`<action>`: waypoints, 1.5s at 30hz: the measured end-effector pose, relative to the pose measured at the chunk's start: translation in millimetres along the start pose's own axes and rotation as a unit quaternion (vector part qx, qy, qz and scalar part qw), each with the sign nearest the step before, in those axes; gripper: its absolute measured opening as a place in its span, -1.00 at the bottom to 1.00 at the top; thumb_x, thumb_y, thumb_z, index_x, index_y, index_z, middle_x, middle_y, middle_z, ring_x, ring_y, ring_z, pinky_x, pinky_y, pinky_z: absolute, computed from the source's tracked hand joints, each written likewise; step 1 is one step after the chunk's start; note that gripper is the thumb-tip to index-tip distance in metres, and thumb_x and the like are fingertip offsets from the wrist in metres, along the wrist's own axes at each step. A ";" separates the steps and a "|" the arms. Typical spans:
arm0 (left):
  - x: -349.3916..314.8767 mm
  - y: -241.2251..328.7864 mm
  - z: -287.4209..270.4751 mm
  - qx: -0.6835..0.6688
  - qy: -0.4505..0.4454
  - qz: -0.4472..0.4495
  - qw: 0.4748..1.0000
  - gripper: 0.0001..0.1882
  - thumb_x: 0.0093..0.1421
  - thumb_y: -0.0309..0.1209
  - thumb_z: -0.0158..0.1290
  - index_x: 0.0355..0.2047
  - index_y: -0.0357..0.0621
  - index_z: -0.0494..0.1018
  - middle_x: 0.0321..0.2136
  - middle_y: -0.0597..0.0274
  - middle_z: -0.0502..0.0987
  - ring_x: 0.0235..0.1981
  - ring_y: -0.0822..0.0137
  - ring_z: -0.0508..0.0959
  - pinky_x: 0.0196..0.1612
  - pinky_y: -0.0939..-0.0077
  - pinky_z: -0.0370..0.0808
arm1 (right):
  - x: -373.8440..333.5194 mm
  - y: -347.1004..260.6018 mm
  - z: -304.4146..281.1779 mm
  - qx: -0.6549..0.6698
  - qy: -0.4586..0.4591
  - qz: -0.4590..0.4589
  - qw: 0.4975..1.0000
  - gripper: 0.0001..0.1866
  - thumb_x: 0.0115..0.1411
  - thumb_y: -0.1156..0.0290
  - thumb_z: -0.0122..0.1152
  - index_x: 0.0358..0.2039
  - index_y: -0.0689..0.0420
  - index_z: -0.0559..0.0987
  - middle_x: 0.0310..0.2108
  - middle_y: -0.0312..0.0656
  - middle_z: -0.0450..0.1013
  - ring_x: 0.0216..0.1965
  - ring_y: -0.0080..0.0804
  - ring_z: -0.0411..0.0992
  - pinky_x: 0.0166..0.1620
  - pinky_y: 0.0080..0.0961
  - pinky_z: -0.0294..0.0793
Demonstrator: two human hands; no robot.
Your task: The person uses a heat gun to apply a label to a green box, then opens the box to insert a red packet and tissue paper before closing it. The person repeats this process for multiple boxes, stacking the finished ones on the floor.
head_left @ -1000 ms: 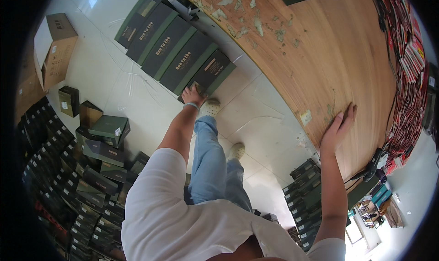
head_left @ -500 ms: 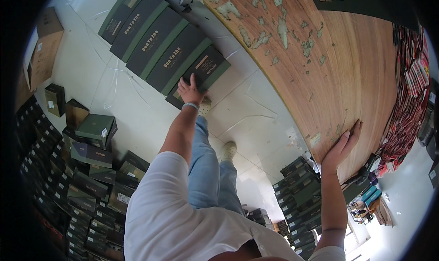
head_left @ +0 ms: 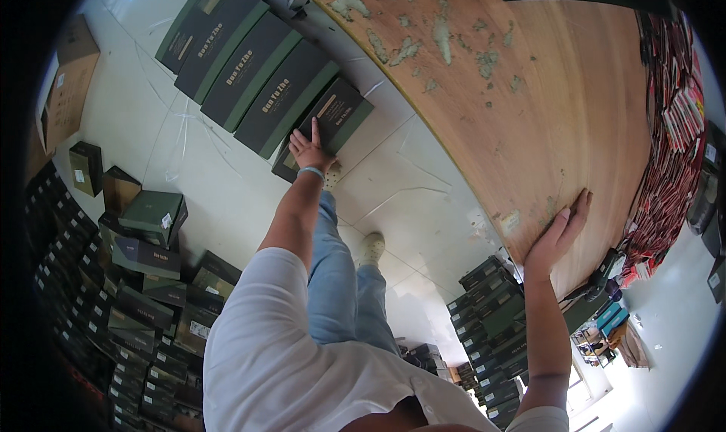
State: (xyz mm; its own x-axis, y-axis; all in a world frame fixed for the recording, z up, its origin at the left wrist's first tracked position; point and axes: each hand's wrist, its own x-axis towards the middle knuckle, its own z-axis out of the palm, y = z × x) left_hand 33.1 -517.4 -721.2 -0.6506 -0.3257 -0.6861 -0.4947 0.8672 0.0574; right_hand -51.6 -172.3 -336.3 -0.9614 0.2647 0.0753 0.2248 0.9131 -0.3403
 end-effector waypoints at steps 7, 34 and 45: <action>-21.7 -7.1 1.7 -0.027 -0.037 -0.006 0.999 0.47 -0.29 0.11 0.43 0.44 0.43 -0.42 0.40 -0.38 -0.24 0.40 -0.30 -0.11 0.38 -0.15 -0.16 | -1.1 -3.3 0.0 0.000 0.007 0.003 1.000 -0.44 0.40 0.25 -0.20 0.33 0.25 0.20 0.39 0.17 -0.01 0.41 0.09 -0.04 0.41 -0.12 -0.11; -163.9 -51.2 -123.1 -0.087 0.115 0.110 0.983 0.36 -0.38 -0.06 0.45 0.42 0.21 -0.09 0.21 -0.45 0.06 0.17 -0.39 0.16 0.24 -0.22 0.07 | -0.1 -1.7 -2.4 -0.042 0.033 -0.002 0.999 -0.43 0.32 0.26 -0.06 0.31 0.19 0.26 0.37 0.11 0.07 0.38 0.11 0.00 0.39 -0.02 -0.08; -434.8 -120.0 -366.4 -0.245 0.077 0.223 0.940 0.42 -0.31 -0.14 0.45 0.41 -0.23 -0.25 0.33 -0.36 -0.11 0.41 -0.21 -0.10 0.39 0.08 0.00 | -6.5 3.0 4.5 -0.093 0.070 -0.009 0.993 -0.39 0.28 0.18 -0.03 0.29 0.17 0.27 0.35 0.11 0.11 0.37 0.10 0.03 0.38 0.00 -0.06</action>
State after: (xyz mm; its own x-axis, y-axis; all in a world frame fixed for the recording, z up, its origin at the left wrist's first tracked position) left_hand 164.3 -617.9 -164.1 -0.9137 -0.0536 -0.4028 -0.3336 0.6649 0.6683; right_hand -45.4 -172.7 -342.0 -0.9369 0.2769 0.2135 0.2463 0.9561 -0.1590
